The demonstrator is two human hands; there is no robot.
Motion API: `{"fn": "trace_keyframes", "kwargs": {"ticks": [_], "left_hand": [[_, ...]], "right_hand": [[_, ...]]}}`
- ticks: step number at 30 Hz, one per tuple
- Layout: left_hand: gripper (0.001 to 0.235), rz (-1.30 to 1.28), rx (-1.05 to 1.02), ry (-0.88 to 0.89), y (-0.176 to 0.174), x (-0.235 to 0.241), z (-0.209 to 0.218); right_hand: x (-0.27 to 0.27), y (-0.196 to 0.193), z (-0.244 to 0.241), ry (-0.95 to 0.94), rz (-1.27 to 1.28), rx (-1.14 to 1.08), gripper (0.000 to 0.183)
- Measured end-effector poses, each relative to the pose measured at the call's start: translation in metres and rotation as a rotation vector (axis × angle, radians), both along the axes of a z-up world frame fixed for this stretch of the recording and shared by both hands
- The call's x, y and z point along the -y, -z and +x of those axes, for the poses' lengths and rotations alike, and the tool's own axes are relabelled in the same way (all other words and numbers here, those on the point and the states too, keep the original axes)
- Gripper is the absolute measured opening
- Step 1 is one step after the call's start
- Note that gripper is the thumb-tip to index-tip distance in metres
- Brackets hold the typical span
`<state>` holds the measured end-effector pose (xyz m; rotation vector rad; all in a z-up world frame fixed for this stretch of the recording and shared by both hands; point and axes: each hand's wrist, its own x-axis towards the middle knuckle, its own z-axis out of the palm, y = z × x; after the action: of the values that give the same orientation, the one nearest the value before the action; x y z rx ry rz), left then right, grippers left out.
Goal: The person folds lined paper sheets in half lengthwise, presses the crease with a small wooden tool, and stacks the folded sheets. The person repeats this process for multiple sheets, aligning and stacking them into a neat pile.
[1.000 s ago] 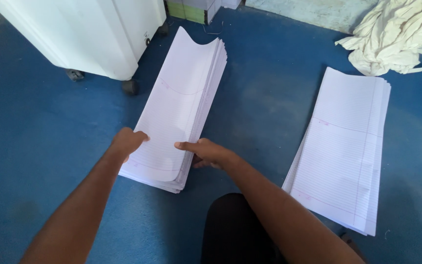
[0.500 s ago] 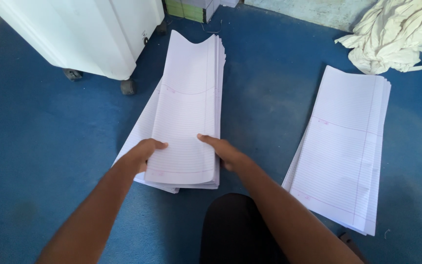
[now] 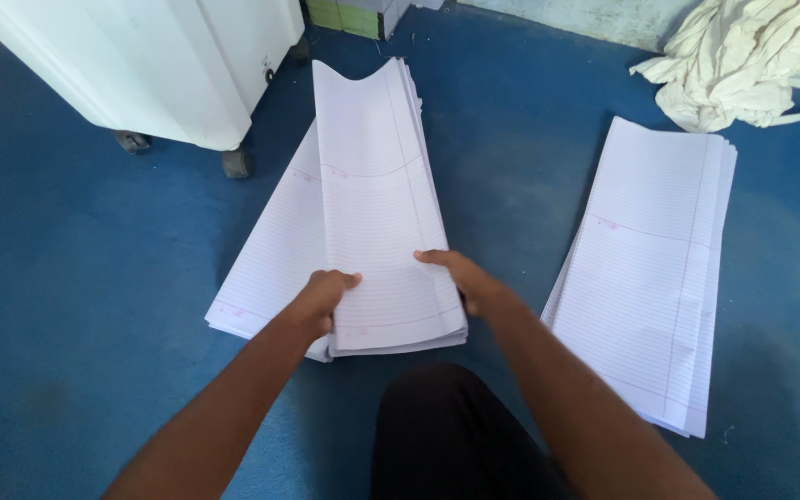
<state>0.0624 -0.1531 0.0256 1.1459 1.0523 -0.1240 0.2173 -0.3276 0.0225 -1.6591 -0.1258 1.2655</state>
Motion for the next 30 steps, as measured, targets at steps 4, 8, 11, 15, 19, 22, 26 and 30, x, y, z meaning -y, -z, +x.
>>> {"fn": "trace_keyframes", "kwargs": {"ticks": [4,8,11,15,19,22,26,30], "left_hand": [[0.061,-0.049,-0.030,-0.040,0.003,0.024,0.013],[0.063,-0.114,0.008,-0.105,0.003,0.050,0.024],[0.064,-0.113,0.021,-0.070,0.005,0.062,0.032],[0.066,-0.148,0.070,-0.078,0.022,0.061,0.045],[0.068,-0.138,0.296,-0.191,0.045,0.041,0.073],[0.070,-0.102,0.276,-0.262,0.050,0.019,0.104],[0.073,-0.064,0.217,-0.272,0.045,0.002,0.131],[0.077,-0.009,0.125,-0.236,0.047,-0.001,0.151]], "right_hand": [[0.021,-0.017,0.021,-0.029,-0.028,-0.016,0.095],[0.035,-0.031,0.037,-0.005,-0.093,-0.004,0.097],[0.039,-0.032,0.043,-0.074,-0.186,0.098,0.100],[0.042,-0.031,0.058,-0.005,-0.276,0.211,0.102],[0.044,-0.037,0.075,-0.049,-0.328,0.265,0.098],[0.048,-0.046,0.086,-0.085,-0.364,0.328,0.093],[0.057,-0.058,0.099,-0.180,-0.368,0.358,0.086],[0.071,-0.069,0.112,-0.186,-0.414,0.350,0.089]]}}
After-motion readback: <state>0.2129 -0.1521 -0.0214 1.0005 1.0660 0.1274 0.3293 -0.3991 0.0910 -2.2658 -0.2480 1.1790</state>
